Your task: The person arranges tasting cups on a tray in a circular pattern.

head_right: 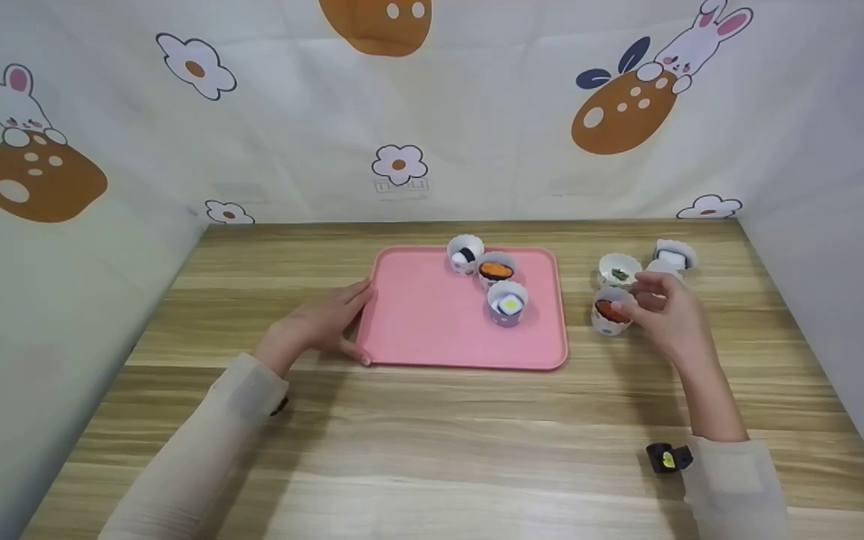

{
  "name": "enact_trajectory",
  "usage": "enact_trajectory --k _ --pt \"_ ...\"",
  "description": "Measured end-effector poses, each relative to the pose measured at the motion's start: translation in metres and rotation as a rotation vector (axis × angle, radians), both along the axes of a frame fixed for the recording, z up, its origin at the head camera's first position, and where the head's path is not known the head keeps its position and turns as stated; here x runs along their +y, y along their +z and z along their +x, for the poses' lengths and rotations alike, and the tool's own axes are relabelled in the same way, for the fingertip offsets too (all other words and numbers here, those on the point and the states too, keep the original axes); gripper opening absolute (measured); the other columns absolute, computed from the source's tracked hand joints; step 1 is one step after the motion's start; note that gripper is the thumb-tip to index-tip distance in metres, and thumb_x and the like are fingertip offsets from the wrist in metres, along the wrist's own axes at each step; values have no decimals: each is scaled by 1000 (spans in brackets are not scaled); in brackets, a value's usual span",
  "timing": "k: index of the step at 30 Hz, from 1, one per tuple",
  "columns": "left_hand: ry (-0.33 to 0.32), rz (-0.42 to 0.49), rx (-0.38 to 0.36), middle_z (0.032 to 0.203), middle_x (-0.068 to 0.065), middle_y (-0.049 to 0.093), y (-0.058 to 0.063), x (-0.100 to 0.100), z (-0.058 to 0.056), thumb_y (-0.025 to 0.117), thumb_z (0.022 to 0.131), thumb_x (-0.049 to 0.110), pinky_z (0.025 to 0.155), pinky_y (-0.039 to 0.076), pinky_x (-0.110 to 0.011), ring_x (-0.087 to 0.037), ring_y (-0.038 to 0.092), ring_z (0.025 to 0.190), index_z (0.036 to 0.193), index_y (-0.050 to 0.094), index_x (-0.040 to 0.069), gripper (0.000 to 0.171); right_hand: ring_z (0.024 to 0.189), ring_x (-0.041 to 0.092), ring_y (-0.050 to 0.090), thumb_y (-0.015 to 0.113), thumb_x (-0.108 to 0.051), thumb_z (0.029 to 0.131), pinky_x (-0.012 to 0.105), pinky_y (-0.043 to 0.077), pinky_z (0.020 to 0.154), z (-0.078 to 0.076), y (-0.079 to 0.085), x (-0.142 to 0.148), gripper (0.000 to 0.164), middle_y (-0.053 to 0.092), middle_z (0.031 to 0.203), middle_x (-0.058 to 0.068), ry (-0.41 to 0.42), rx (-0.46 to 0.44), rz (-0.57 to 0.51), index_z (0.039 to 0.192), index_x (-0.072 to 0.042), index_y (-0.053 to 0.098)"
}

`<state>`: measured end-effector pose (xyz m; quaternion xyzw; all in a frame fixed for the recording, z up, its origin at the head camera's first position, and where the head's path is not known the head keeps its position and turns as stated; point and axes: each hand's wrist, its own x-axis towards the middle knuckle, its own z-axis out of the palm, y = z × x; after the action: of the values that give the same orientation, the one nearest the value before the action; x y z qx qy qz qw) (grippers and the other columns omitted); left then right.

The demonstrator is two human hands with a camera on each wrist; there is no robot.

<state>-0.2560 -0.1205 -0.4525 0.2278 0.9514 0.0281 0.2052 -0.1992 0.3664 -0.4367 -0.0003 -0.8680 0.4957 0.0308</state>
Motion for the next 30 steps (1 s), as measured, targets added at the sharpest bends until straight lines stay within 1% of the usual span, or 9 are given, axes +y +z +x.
enact_trajectory --k 8,10,11,13,15,17,19,22,30 --pt "-2 -14 -5 170 -7 4 2 -1 1 75 73 68 130 13 -40 -22 8 158 161 9 8 125 87 -26 53 74 -21 91 2 49 70 -1 -6 4 62 51 96 -41 12 -27 63 135 11 44" --pt "-1 -16 -5 170 -7 4 2 -1 1 74 73 68 130 13 -40 -22 8 158 161 9 8 125 87 -26 51 74 -21 91 1 49 70 -2 -8 4 65 51 98 -38 18 -39 89 137 13 42" --pt "-2 -16 -4 170 -7 4 2 -1 1 74 73 68 130 13 -40 -22 8 158 161 9 8 125 87 -26 49 73 -21 91 1 49 70 -3 -9 4 67 56 102 -31 21 -46 106 138 14 41" --pt "-2 -15 -3 170 -7 4 2 0 1 74 73 68 130 13 -39 -22 8 158 161 9 8 125 87 -26 46 72 -22 92 1 48 71 -3 -10 4 68 65 114 -8 33 -74 126 139 14 39" --pt "-2 -14 -3 170 -7 4 1 0 1 74 73 68 130 12 -40 -22 8 158 161 9 8 125 89 -24 44 71 -23 94 0 47 71 -4 -11 3 70 60 128 21 48 -108 142 141 15 36" --pt "-1 -17 -6 170 -7 4 1 0 1 74 73 68 130 11 -39 -22 8 158 161 9 8 125 97 -9 56 69 -25 95 -1 44 71 -5 -10 2 72 44 140 39 62 -140 163 142 16 33" --pt "1 -20 -7 170 -7 4 1 0 1 74 73 69 130 11 -39 -22 8 158 161 8 8 125 110 17 62 68 -27 95 -3 41 71 -6 -10 0 75 38 144 42 71 -170 175 143 17 31" --pt "7 -21 -9 170 -7 4 1 0 1 74 73 69 130 11 -39 -21 8 158 161 8 9 125 128 53 44 68 -28 95 -4 38 71 -7 -10 -2 78 36 144 43 84 -193 186 144 18 29" --pt "-1 -19 7 170 -8 6 2 1 1 75 72 68 129 15 -40 -23 11 157 161 10 8 125 128 54 43 68 -28 95 -1 36 72 -12 -12 -2 79 38 141 43 119 -216 224 143 19 28"
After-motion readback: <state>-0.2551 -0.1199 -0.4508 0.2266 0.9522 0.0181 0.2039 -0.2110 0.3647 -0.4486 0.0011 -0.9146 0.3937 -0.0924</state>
